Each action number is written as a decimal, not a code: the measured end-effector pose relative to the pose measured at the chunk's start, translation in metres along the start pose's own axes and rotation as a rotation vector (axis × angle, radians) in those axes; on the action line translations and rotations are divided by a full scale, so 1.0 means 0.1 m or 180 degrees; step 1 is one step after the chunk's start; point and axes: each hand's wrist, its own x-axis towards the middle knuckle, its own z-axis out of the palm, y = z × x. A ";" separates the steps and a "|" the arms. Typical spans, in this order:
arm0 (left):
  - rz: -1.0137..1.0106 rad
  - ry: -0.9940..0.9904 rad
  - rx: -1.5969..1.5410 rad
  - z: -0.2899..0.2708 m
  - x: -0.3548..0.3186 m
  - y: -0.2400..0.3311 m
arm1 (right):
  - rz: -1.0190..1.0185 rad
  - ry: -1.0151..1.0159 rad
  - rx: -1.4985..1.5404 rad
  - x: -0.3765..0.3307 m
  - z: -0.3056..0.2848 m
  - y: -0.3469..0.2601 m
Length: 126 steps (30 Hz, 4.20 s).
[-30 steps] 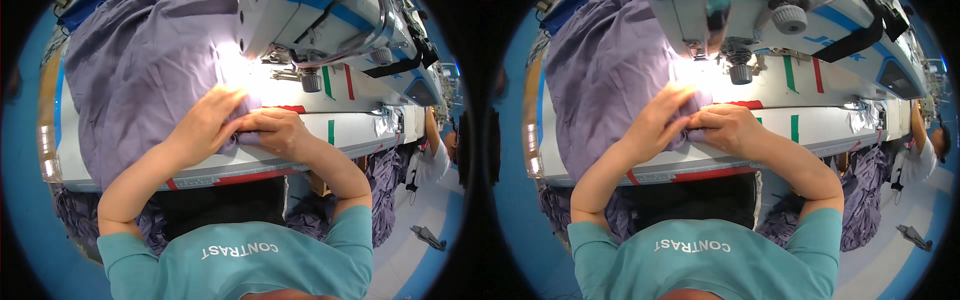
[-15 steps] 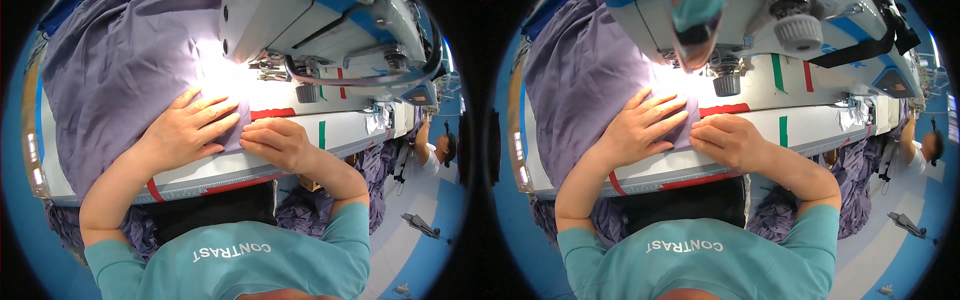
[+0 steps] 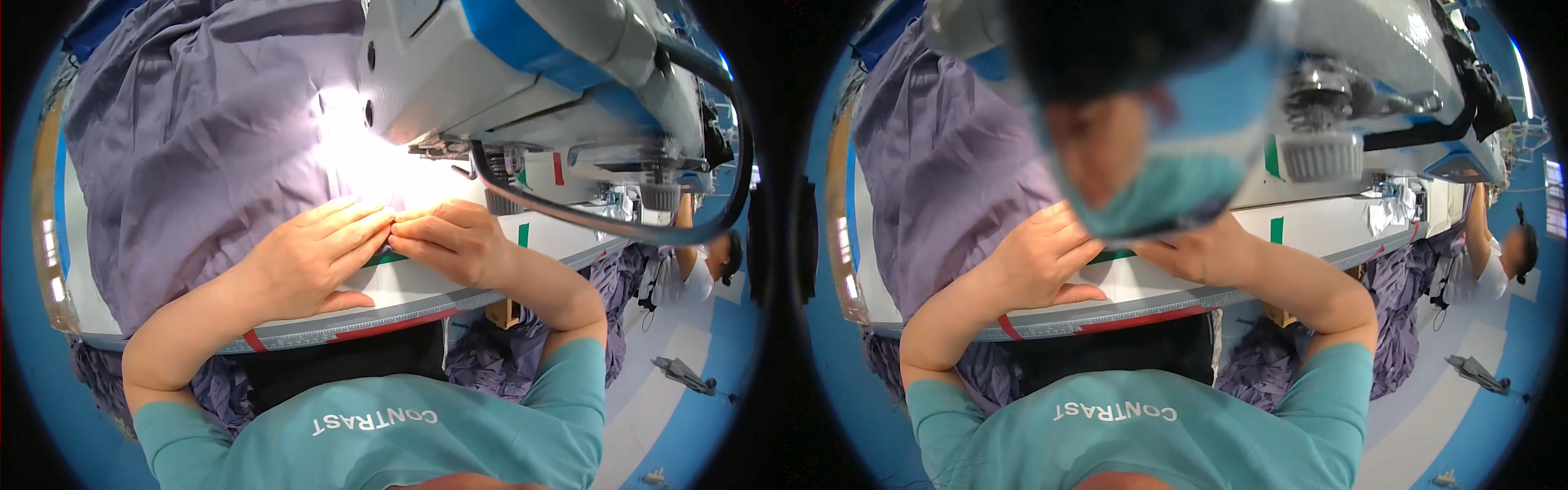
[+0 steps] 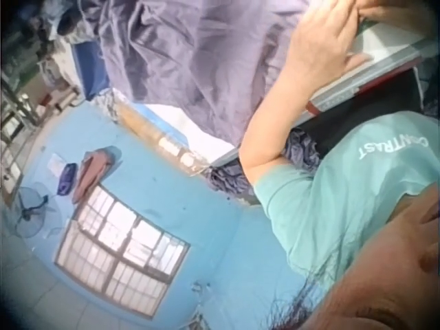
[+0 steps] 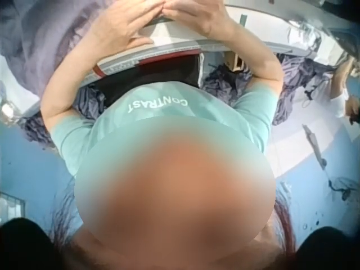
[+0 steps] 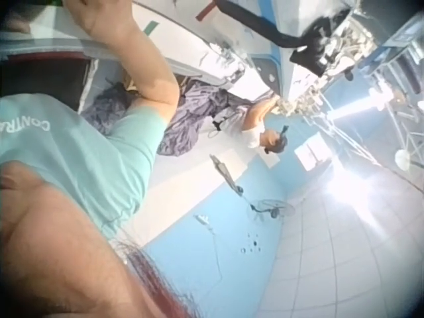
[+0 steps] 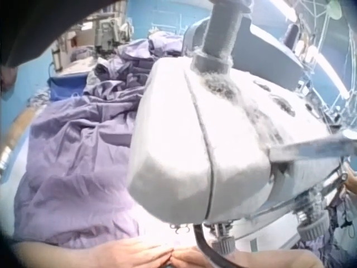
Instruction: Sewing purple garment pieces using an industrial sewing machine.
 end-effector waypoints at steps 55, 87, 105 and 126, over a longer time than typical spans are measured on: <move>-0.0141 0.1022 0.0570 -0.15 0.02 -0.71 | 0.1876 0.0062 -0.0073 -0.12 -0.01 1.00; -0.1884 0.1848 -0.0367 -1.76 0.26 -1.58 | 0.0649 0.0163 -0.2019 -0.28 0.21 1.08; -0.5392 0.0857 0.1420 1.90 -4.24 1.16 | 0.1481 0.0252 -0.0701 -0.12 -0.10 0.52; -0.4444 -0.0496 -0.2543 2.63 -4.68 2.25 | 0.1133 0.0176 -0.0880 -0.22 0.01 -0.12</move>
